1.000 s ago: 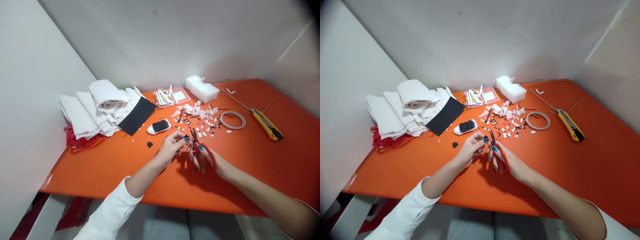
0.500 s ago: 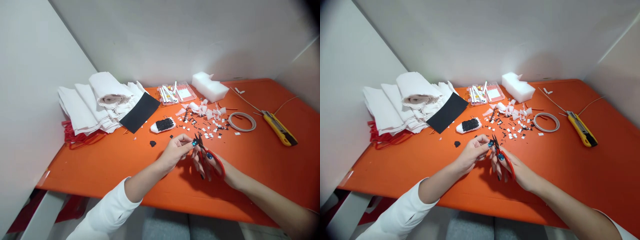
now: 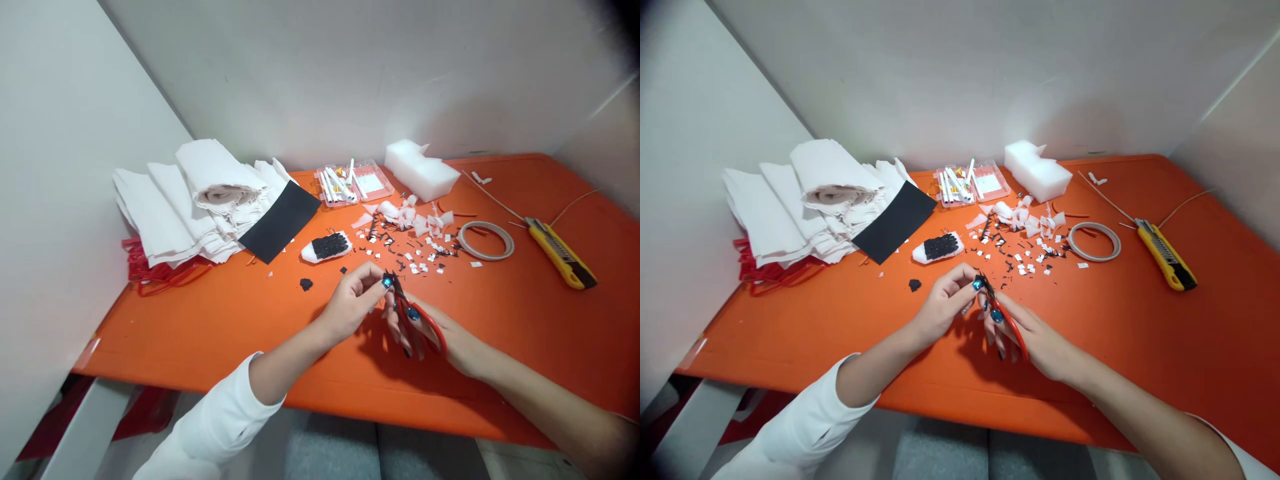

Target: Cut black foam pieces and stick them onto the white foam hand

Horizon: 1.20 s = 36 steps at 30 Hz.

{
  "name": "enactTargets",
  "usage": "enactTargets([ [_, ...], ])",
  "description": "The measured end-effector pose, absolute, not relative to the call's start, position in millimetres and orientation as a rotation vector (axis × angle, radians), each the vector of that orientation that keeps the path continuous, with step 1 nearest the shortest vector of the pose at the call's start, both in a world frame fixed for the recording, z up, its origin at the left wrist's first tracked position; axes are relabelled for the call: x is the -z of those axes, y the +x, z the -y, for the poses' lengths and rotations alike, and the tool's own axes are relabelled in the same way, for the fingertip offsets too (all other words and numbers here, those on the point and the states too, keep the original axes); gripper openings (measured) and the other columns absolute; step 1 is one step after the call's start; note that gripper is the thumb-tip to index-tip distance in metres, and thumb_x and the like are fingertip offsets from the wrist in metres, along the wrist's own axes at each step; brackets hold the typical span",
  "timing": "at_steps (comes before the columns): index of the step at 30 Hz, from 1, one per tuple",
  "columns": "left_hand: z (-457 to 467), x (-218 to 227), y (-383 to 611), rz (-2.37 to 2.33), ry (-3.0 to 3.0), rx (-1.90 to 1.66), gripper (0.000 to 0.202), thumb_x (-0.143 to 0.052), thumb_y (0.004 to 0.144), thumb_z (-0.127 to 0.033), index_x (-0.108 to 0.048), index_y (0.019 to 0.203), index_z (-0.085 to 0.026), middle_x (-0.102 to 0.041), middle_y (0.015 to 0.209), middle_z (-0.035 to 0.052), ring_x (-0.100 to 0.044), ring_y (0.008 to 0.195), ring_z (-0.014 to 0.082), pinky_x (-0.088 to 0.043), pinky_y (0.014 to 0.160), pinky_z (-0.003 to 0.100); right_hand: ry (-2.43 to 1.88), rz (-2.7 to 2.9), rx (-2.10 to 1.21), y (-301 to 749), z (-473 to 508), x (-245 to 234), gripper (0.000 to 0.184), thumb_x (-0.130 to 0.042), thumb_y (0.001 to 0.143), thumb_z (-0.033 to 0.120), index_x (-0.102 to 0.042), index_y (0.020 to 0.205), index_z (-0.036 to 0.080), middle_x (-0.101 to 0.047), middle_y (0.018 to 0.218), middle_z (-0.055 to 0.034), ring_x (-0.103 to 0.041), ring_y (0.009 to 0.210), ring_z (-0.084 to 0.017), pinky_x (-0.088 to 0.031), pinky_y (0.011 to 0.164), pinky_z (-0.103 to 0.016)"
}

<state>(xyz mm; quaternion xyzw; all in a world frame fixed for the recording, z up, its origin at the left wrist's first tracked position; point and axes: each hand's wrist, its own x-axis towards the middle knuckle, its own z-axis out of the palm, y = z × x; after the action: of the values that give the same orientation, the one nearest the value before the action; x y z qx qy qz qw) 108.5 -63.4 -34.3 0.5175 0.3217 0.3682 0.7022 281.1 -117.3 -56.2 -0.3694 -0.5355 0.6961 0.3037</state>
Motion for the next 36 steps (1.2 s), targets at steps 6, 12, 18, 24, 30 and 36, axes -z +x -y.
enactTargets([
  [6, 64, 37, 109, -0.72, 1.189, -0.854, 0.026, -0.063, 0.081, -0.038, -0.051, 0.075, -0.016, -0.056, 0.062, -0.0031, -0.046, 0.052, 0.0062, -0.036, 0.054, 0.02, -0.979, 1.479, -1.809, 283, 117, 59, 0.032, -0.034, 0.097, 0.05, -0.045, 0.091, 0.021, -0.05, 0.075, 0.0005, -0.048, 0.057, -0.011, -0.044, 0.052, -0.024],
  [12, 67, 38, 109, -0.728, 1.226, -0.837, 0.022, -0.059, 0.083, -0.032, -0.047, 0.073, -0.016, -0.053, 0.06, -0.004, -0.043, 0.052, 0.0059, -0.036, 0.055, 0.02, -0.995, 1.554, -1.753, 284, 118, 59, 0.034, -0.033, 0.095, 0.055, -0.045, 0.095, 0.022, -0.051, 0.078, 0.0008, -0.046, 0.058, -0.011, -0.043, 0.054, -0.024],
  [18, 67, 41, 109, -0.743, 1.25, -0.843, 0.021, -0.057, 0.085, -0.031, -0.047, 0.074, -0.016, -0.051, 0.06, -0.0045, -0.043, 0.053, 0.0059, -0.037, 0.057, 0.02, -1.037, 1.573, -1.751, 282, 118, 56, 0.036, -0.031, 0.095, 0.056, -0.045, 0.097, 0.023, -0.049, 0.075, 0.002, -0.043, 0.055, -0.01, -0.041, 0.052, -0.024],
  [24, 67, 42, 109, -0.691, 1.242, -0.842, 0.022, -0.057, 0.085, -0.032, -0.046, 0.074, -0.016, -0.05, 0.06, -0.0048, -0.049, 0.054, 0.0068, -0.038, 0.057, 0.02, -1.03, 1.594, -1.735, 282, 118, 53, 0.038, -0.03, 0.095, 0.057, -0.046, 0.093, 0.023, -0.049, 0.074, 0.0023, -0.041, 0.056, -0.01, -0.039, 0.054, -0.024],
  [30, 66, 40, 110, -0.709, 1.226, -0.831, 0.026, -0.059, 0.084, -0.037, -0.047, 0.074, -0.016, -0.05, 0.059, -0.0049, -0.044, 0.051, 0.0058, -0.037, 0.054, 0.019, -0.997, 1.56, -1.747, 280, 117, 50, 0.037, -0.032, 0.095, 0.056, -0.047, 0.09, 0.022, -0.048, 0.073, 0.002, -0.042, 0.058, -0.011, -0.04, 0.056, -0.025],
  [36, 65, 42, 110, -0.734, 1.235, -0.829, 0.023, -0.058, 0.084, -0.035, -0.048, 0.076, -0.017, -0.048, 0.061, -0.0046, -0.041, 0.053, 0.0059, -0.035, 0.054, 0.019, -0.955, 1.519, -1.755, 279, 118, 50, 0.034, -0.032, 0.097, 0.051, -0.045, 0.087, 0.021, -0.045, 0.067, 0.0033, -0.039, 0.056, -0.011, -0.039, 0.056, -0.025],
])
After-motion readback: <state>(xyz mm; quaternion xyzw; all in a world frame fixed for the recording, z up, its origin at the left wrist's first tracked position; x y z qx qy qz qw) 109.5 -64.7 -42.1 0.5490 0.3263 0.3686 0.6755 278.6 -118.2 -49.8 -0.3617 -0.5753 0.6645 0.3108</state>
